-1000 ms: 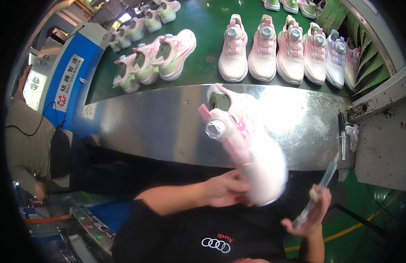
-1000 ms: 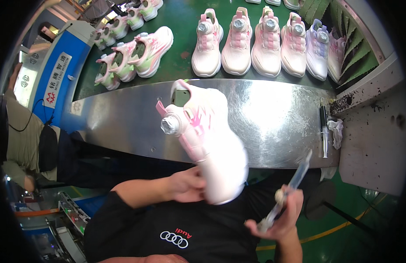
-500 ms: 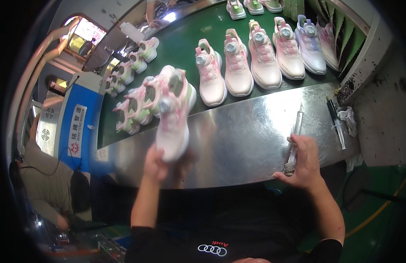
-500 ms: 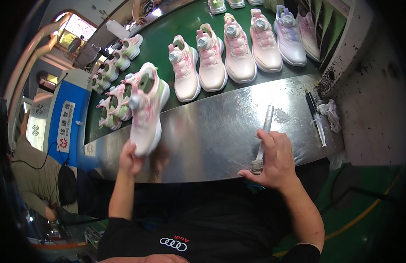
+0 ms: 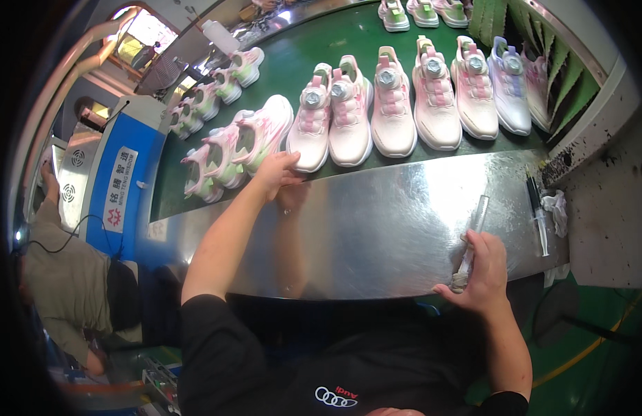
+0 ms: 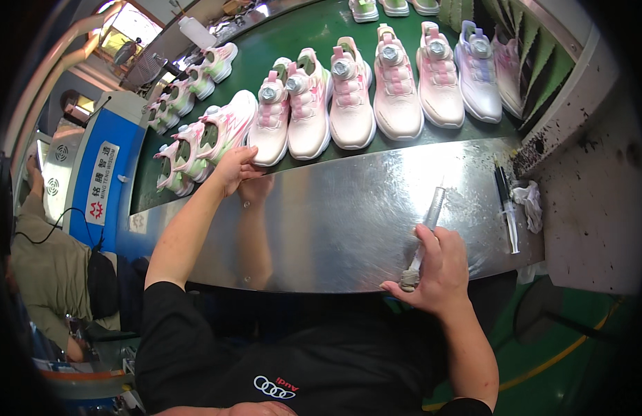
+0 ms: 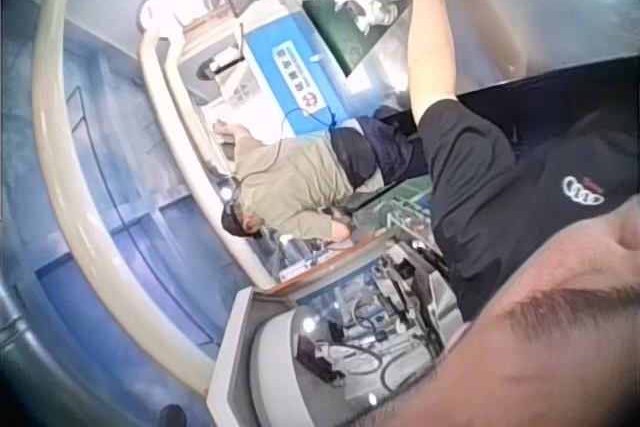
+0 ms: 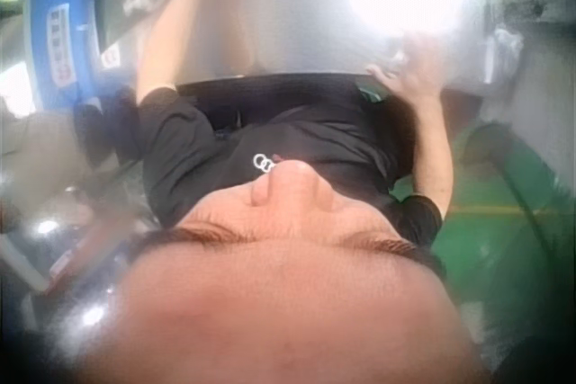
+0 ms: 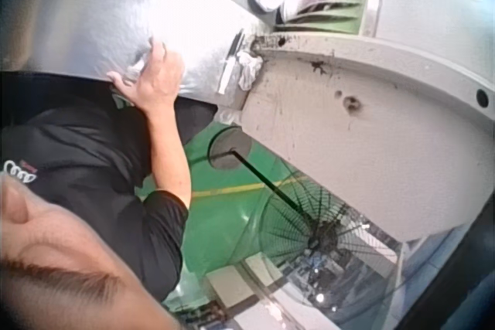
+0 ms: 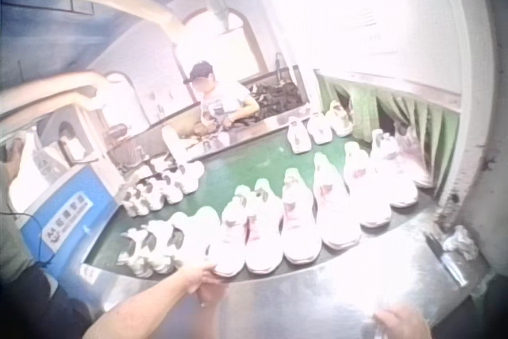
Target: The person applies adhesive around the soles of shoes using a syringe, places the shoes on a conveyor belt, refills the syringe with liquid from a bottle, and wipes it with a cloth.
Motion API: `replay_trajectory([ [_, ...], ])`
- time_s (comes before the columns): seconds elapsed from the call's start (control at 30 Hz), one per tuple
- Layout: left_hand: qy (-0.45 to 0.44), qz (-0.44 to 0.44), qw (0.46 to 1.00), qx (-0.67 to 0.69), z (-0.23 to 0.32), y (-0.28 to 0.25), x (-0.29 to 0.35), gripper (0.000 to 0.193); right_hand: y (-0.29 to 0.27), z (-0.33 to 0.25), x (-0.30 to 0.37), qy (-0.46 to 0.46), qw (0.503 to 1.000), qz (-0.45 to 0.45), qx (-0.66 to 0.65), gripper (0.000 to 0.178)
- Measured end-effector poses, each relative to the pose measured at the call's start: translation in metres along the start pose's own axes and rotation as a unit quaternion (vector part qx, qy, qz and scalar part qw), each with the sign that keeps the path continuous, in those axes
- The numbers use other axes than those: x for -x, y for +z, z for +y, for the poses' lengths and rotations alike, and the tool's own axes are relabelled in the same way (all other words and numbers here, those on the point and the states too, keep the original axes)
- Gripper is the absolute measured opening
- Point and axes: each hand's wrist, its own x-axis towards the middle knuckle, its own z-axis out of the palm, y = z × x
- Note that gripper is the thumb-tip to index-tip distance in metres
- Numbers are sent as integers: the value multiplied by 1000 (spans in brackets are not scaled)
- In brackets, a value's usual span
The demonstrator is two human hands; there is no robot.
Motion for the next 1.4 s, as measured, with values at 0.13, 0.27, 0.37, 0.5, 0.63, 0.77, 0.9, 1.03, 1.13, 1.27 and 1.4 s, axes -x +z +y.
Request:
replay_trajectory([
  [0.13,101,67,990,-72,-6,-15,37,28,0,3,2,6,1000,11,0,90],
  [0.27,97,83,990,-66,-30,-63,67,33,3,3,1,3,1000,23,-2,87],
  [0.37,148,205,966,51,-54,-84,64,51,3,-1,-2,-1,999,35,-1,85],
  [0.5,255,216,941,-62,-35,-58,12,73,0,1,1,-8,999,40,5,84],
  [0.63,268,216,937,56,-25,-62,-16,75,4,-4,3,1,999,50,3,84],
  [0.77,257,214,936,107,-6,-66,8,67,0,-5,5,10,999,47,7,83],
  [0.9,274,205,936,81,-27,-108,63,65,-3,-3,6,7,999,47,-7,84],
  [1.03,262,208,941,-48,-41,-60,158,73,-4,4,7,7,1000,23,-3,90],
  [1.13,325,220,897,-203,-68,-38,201,84,-6,3,1,2,999,12,-38,95],
  [1.27,250,167,935,-186,-88,6,239,109,-1,8,5,44,985,-12,-167,104],
  [1.4,164,102,962,194,-82,-18,196,87,-23,9,37,196,941,-43,-272,112],
])
